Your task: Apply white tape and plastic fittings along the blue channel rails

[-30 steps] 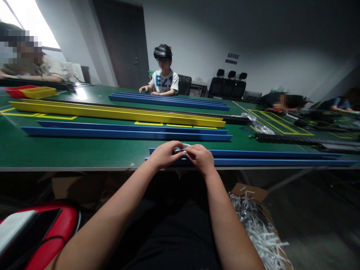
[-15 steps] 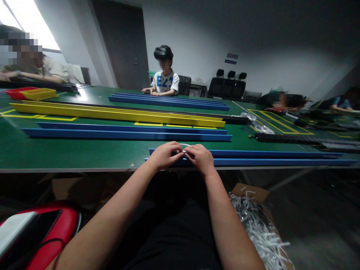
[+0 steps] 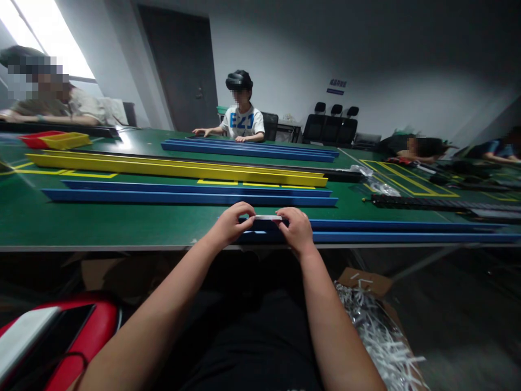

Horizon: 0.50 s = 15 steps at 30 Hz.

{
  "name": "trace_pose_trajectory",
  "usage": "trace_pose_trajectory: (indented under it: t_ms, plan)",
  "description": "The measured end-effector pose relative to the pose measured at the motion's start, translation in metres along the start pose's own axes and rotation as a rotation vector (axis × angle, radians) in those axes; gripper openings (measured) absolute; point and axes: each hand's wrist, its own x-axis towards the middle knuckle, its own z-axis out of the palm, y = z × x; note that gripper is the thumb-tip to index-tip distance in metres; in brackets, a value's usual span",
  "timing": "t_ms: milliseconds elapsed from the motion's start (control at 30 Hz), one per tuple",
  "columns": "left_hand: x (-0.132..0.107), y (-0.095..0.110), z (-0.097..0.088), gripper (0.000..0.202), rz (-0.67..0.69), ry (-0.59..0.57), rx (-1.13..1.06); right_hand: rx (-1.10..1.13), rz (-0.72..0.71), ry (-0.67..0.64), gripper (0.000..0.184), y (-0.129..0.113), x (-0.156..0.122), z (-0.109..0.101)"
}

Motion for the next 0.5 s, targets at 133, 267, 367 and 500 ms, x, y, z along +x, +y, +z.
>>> trace_pose_trajectory:
  t_ms: [133, 267, 367, 500]
  plan:
    - [-0.01, 0.0, -0.017, 0.021, -0.13, 0.031, 0.085, 0.125, 0.04, 0.052, 0.016, 0.004, -0.002, -0.001]
    - [-0.019, -0.007, -0.033, 0.026, -0.239, 0.003, 0.132, 0.202, 0.0, 0.006, 0.016, 0.004, -0.001, -0.004]
    - [-0.024, -0.015, -0.039, 0.03, -0.291, -0.031, 0.11, 0.223, -0.083, -0.054, 0.015, 0.0, 0.002, -0.008]
    - [-0.03, -0.027, -0.043, 0.033, -0.347, -0.037, 0.063, 0.166, -0.155, -0.13, 0.024, -0.011, 0.007, -0.018]
